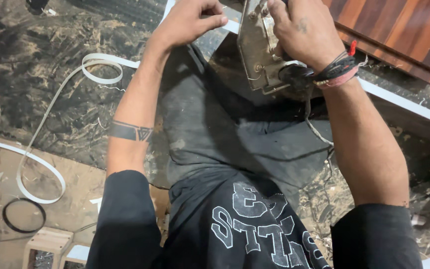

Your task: The person sits on the floor and applies white edge banding tape to the edges of laminated particle board panels. They press the tape along a panel edge, run a heated edge banding iron over it to activate the glue, then press and trim the banding by hand, working on one panel edge at a time across their lap.

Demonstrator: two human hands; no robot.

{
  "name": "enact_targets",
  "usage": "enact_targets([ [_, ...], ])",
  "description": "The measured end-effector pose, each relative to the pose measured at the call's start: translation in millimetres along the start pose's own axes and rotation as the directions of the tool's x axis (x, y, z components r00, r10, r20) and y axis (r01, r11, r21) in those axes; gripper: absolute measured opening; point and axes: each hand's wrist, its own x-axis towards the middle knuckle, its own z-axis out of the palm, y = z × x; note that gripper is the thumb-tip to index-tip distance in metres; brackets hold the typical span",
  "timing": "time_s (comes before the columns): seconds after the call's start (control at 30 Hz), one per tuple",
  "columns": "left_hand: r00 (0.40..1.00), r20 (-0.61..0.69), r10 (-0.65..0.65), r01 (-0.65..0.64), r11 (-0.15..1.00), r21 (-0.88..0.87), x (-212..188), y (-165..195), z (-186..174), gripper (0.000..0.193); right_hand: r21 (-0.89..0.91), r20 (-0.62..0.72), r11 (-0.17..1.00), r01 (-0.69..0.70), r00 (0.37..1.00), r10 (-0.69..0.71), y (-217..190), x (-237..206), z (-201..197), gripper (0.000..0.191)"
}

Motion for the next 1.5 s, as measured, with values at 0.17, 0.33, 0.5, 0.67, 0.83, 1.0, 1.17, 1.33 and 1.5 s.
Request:
enact_targets([
  [0.17, 0.998, 0.057, -0.037, 0.049, 0.974, -0.223, 6.9, -15.7, 5.1, 0.027, 0.023, 0.049, 0.995, -0.095, 0.994, 0.093, -2.1, 3.1, 3.4, 0.034],
  [0.33, 0.989, 0.144, -0.018, 0.072, 0.923, -0.379, 10.0, -18.3, 13.3, 0.022, -0.029, 0.007, 0.997, -0.076, 0.997, 0.076, -3.7, 3.5, 6.4, 0.037],
  [0.5, 0.993, 0.103, 0.049, 0.005, 0.884, -0.468, 9.0, -19.3, 22.0, 0.022, -0.008, -0.014, 0.999, -0.046, 0.999, 0.046, -10.3, 3.7, 7.3, 0.032],
  [0.67, 0.998, 0.043, 0.046, -0.022, 0.895, -0.446, 7.2, -21.9, 29.6, 0.023, 0.049, 0.054, 0.980, -0.191, 0.981, 0.189, -19.4, 2.2, 5.5, 0.037],
  [0.83, 0.998, -0.018, 0.057, -0.059, 0.913, -0.403, 2.9, -23.3, 30.5, 0.023, 0.024, 0.023, 0.989, -0.147, 0.989, 0.146, -21.2, 1.2, 5.8, 0.035],
  [1.0, 0.986, -0.152, 0.068, -0.096, 0.978, -0.185, -2.2, -12.5, 16.5, 0.023, -0.023, 0.010, 0.997, -0.074, 0.997, 0.074, -18.3, 2.0, 6.1, 0.033],
  [1.17, 0.965, -0.254, 0.059, -0.043, 0.997, 0.067, 1.5, 24.9, 18.3, 0.023, 0.055, 0.021, 0.986, -0.156, 0.988, 0.155, -18.9, 0.6, 5.8, 0.028],
  [1.33, 0.927, -0.247, 0.281, -0.213, 0.940, 0.268, -12.0, 48.8, 22.6, 0.017, -0.003, -0.006, 0.999, -0.045, 0.999, 0.045, -19.5, 0.2, 5.9, 0.027],
  [1.5, 0.903, -0.370, 0.217, -0.163, 0.972, 0.170, -36.7, 33.0, 11.5, 0.013, 0.028, 0.013, 0.994, -0.107, 0.994, 0.106, -18.8, -0.9, 6.1, 0.026],
])
